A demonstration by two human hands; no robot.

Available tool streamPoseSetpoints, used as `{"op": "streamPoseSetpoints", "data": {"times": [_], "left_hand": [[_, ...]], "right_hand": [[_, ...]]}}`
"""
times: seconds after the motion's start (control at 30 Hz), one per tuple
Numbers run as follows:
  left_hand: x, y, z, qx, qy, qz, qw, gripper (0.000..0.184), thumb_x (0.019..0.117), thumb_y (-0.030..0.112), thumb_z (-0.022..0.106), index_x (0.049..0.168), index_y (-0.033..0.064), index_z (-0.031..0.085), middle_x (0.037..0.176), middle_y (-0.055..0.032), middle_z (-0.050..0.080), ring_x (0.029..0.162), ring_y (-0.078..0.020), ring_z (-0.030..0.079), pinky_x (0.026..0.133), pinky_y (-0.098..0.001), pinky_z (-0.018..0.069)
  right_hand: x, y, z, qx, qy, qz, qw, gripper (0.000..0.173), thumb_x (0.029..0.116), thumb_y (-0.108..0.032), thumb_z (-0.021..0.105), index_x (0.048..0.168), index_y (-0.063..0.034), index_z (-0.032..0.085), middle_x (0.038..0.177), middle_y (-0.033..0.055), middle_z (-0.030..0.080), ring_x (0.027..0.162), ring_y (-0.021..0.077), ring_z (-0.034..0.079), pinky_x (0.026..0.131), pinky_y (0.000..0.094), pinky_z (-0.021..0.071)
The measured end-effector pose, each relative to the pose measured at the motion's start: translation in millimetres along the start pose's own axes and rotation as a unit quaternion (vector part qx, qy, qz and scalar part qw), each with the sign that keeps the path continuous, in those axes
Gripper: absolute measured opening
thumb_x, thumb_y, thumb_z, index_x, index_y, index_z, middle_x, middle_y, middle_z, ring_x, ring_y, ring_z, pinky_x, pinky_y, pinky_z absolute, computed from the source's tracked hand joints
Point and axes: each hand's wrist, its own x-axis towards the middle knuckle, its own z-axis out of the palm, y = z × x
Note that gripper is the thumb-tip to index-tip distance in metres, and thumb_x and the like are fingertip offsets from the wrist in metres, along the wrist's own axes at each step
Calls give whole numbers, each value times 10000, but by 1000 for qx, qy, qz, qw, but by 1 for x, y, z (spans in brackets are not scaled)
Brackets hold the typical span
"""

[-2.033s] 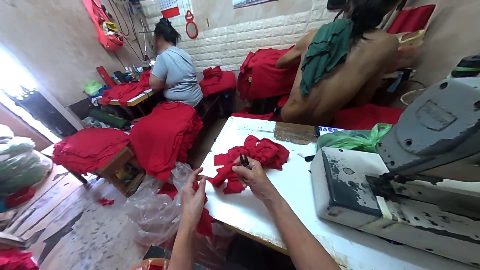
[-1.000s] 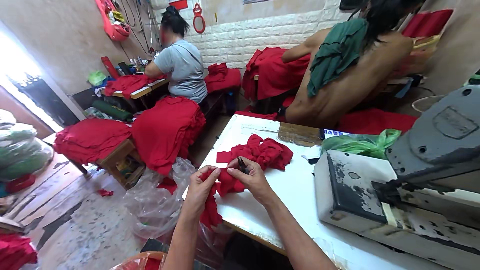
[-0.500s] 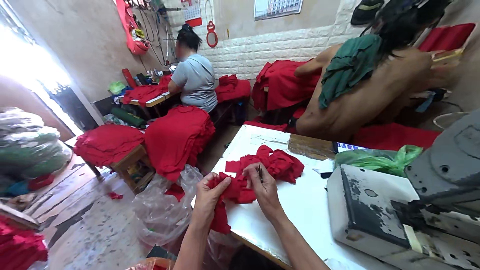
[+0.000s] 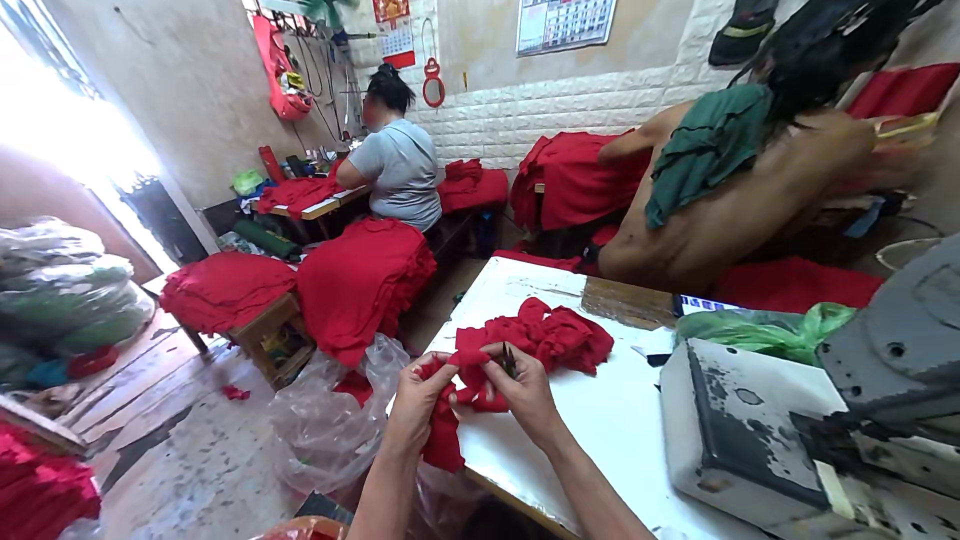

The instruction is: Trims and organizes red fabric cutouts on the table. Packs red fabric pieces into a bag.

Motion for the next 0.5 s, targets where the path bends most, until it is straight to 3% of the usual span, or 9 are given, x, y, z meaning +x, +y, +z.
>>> {"op": "streamPoseSetpoints", "data": {"times": [0.17,0.27,0.4,0.5], "left_hand": [[-1,3,-3,-5,23,-15,1000,240,1067,87,499,902,51,669,696,19,647,536,-11,563,496,-167,486],[-1,3,-7,4,23,-12,1000,237,1066,90,498,896,58,661,687,23,639,522,-3,545,482,-157,466],[-1,-1,-12,30,0,18,999,222,1042,65,535,869,65,673,701,34,657,577,-7,590,534,-168,502],[0,-3,-19,88,-69,31,993,93,983,60,618,965,55,710,782,46,691,666,-12,633,623,-193,544]], "right_hand": [[5,-2,-4,66,26,52,996,95,996,-97,600,964,-31,661,712,-77,591,538,-40,498,491,130,421],[7,1,-8,75,38,41,996,110,1002,-109,599,940,-48,668,724,-76,593,573,-39,502,522,132,418],[9,3,-10,62,38,27,997,97,986,-100,617,928,-53,679,732,-78,604,605,-36,524,558,137,435],[9,5,-10,32,18,3,999,87,977,-97,633,943,-41,690,775,-72,631,665,-37,557,619,139,467]]}}
